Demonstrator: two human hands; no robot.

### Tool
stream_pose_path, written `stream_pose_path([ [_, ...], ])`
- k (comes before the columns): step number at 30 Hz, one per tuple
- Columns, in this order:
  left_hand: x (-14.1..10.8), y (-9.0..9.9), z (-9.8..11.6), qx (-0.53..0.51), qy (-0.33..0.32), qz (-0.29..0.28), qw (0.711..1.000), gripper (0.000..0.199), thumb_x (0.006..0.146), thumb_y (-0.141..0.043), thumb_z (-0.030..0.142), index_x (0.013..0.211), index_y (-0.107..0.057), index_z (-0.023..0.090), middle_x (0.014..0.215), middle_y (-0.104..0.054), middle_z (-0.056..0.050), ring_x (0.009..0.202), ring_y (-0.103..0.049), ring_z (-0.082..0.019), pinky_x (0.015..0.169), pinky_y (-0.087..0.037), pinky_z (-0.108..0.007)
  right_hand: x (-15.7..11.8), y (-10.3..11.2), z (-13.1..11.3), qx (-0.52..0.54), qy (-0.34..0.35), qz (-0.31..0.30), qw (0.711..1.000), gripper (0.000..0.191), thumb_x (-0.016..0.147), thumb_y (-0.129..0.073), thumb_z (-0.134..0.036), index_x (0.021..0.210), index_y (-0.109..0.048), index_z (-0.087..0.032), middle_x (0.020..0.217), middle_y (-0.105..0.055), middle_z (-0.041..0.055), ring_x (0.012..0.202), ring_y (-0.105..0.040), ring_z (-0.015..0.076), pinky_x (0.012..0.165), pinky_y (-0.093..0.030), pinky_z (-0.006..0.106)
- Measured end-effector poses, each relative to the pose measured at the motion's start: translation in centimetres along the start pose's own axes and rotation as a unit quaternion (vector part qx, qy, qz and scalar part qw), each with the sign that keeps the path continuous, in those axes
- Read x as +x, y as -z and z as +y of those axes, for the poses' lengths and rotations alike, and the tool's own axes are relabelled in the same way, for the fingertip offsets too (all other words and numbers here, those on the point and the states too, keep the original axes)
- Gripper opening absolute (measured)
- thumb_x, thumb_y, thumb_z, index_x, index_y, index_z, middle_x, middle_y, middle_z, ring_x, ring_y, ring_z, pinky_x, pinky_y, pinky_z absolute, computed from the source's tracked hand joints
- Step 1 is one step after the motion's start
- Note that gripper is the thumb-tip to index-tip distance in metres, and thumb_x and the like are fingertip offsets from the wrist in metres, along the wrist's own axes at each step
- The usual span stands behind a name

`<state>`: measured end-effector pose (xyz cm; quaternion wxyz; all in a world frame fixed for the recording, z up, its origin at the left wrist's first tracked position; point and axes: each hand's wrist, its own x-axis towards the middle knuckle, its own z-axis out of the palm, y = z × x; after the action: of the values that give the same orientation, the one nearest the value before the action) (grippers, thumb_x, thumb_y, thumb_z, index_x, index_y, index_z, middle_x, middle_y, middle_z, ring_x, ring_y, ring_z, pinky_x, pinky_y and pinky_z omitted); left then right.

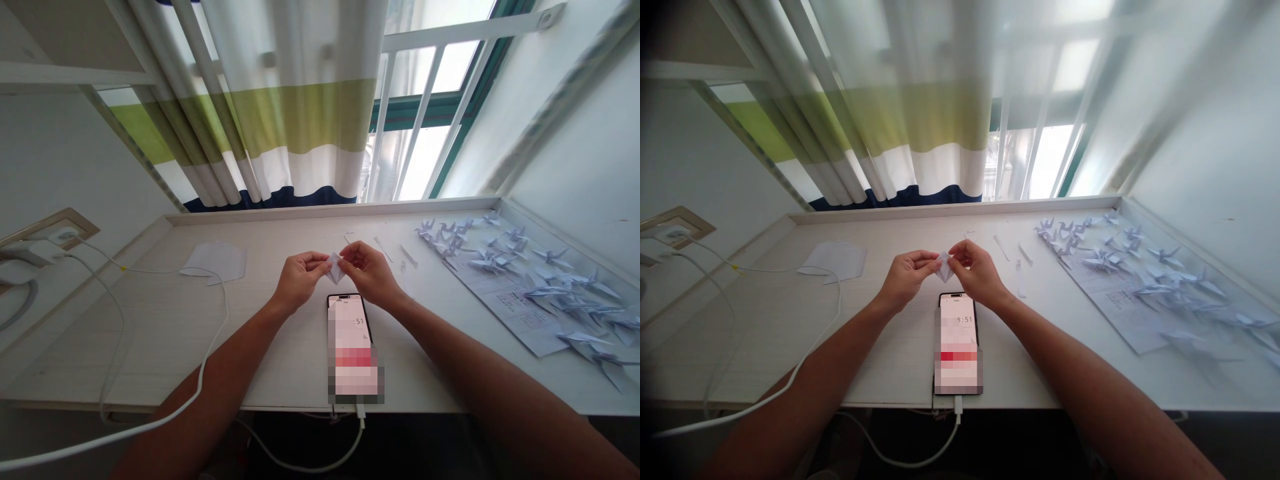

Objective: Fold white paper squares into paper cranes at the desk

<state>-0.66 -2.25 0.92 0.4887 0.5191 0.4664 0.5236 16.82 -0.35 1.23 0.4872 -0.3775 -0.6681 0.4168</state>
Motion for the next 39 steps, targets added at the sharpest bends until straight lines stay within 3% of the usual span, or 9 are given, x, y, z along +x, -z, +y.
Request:
stream_pose_path([
  [4,0.0,0.0,0.2,0.006,0.001,0.017,1.000,0.032,0.071,-0.085,0.037,0.091,-0.077,0.014,0.085,-0.079,-0.009,0.079,-0.072,-0.021,0.075,-0.054,-0.033,-0.1,-0.1,-0.3,0.016,0.003,-0.006,1.000,0.015,0.085,-0.069,-0.031,0.092,-0.061,-0.020,0.079,-0.066,0.0027,0.074,-0.064,0.0179,0.070,-0.054,0.034],
  [8,0.1,0.1,-0.1,0.024,0.009,-0.008,1.000,0.029,0.078,-0.078,0.043,0.086,-0.077,0.015,0.078,-0.077,-0.008,0.071,-0.068,-0.018,0.063,-0.047,-0.028,-0.2,0.0,-0.4,-0.002,0.009,-0.005,1.000,0.014,0.086,-0.068,-0.031,0.092,-0.061,-0.021,0.081,-0.067,0.0033,0.076,-0.064,0.0191,0.072,-0.055,0.036],
  [11,0.2,0.0,-0.3,0.042,-0.005,-0.011,0.999,0.031,0.080,-0.075,0.045,0.082,-0.075,0.015,0.074,-0.075,-0.007,0.068,-0.066,-0.016,0.062,-0.046,-0.028,-0.2,-0.2,-0.3,-0.007,0.012,-0.003,1.000,0.013,0.086,-0.067,-0.030,0.094,-0.061,-0.021,0.077,-0.065,0.0019,0.074,-0.063,0.0182,0.070,-0.054,0.035],
  [16,-0.2,-0.6,-0.4,0.111,-0.062,0.036,0.991,0.029,0.085,-0.069,0.044,0.082,-0.069,0.015,0.074,-0.072,-0.004,0.065,-0.063,-0.015,0.063,-0.046,-0.027,-0.1,-0.7,0.0,0.025,0.006,0.010,1.000,0.013,0.086,-0.066,-0.027,0.095,-0.061,-0.020,0.071,-0.059,-0.0013,0.066,-0.058,0.0147,0.064,-0.049,0.030],
  [21,-0.6,-1.1,-0.3,0.145,-0.081,0.041,0.985,0.028,0.088,-0.065,0.044,0.083,-0.066,0.016,0.072,-0.070,-0.003,0.064,-0.063,-0.015,0.061,-0.045,-0.027,0.0,-0.7,0.2,0.065,-0.006,-0.011,0.998,0.021,0.086,-0.067,-0.031,0.102,-0.060,-0.018,0.074,-0.062,-0.0006,0.068,-0.061,0.0149,0.065,-0.051,0.030],
  [26,-0.4,-1.2,-0.4,0.065,-0.055,0.011,0.996,0.031,0.091,-0.061,0.046,0.082,-0.063,0.016,0.063,-0.068,-0.002,0.059,-0.062,-0.015,0.059,-0.045,-0.027,-0.1,-0.5,0.2,0.074,0.004,-0.027,0.997,0.024,0.088,-0.067,-0.036,0.104,-0.059,-0.020,0.075,-0.065,-0.0003,0.070,-0.067,0.0170,0.071,-0.056,0.034],
  [33,-0.4,-1.1,-0.2,0.066,-0.051,0.026,0.996,0.033,0.090,-0.064,0.048,0.079,-0.063,0.016,0.064,-0.068,-0.003,0.058,-0.061,-0.014,0.059,-0.046,-0.028,-0.3,-0.5,-0.1,0.032,0.022,-0.027,0.999,0.022,0.090,-0.064,-0.036,0.106,-0.063,-0.021,0.074,-0.065,0.0002,0.071,-0.067,0.0174,0.070,-0.056,0.034],
  [39,-0.6,-1.3,-0.3,-0.007,0.038,-0.066,0.997,0.043,0.087,-0.067,0.055,0.088,-0.066,0.013,0.072,-0.074,-0.009,0.062,-0.070,-0.018,0.063,-0.050,-0.029,-0.2,-0.2,-0.1,0.014,0.024,0.028,0.999,0.019,0.089,-0.065,-0.034,0.101,-0.066,-0.021,0.076,-0.064,0.0011,0.072,-0.063,0.0171,0.068,-0.053,0.033],
])
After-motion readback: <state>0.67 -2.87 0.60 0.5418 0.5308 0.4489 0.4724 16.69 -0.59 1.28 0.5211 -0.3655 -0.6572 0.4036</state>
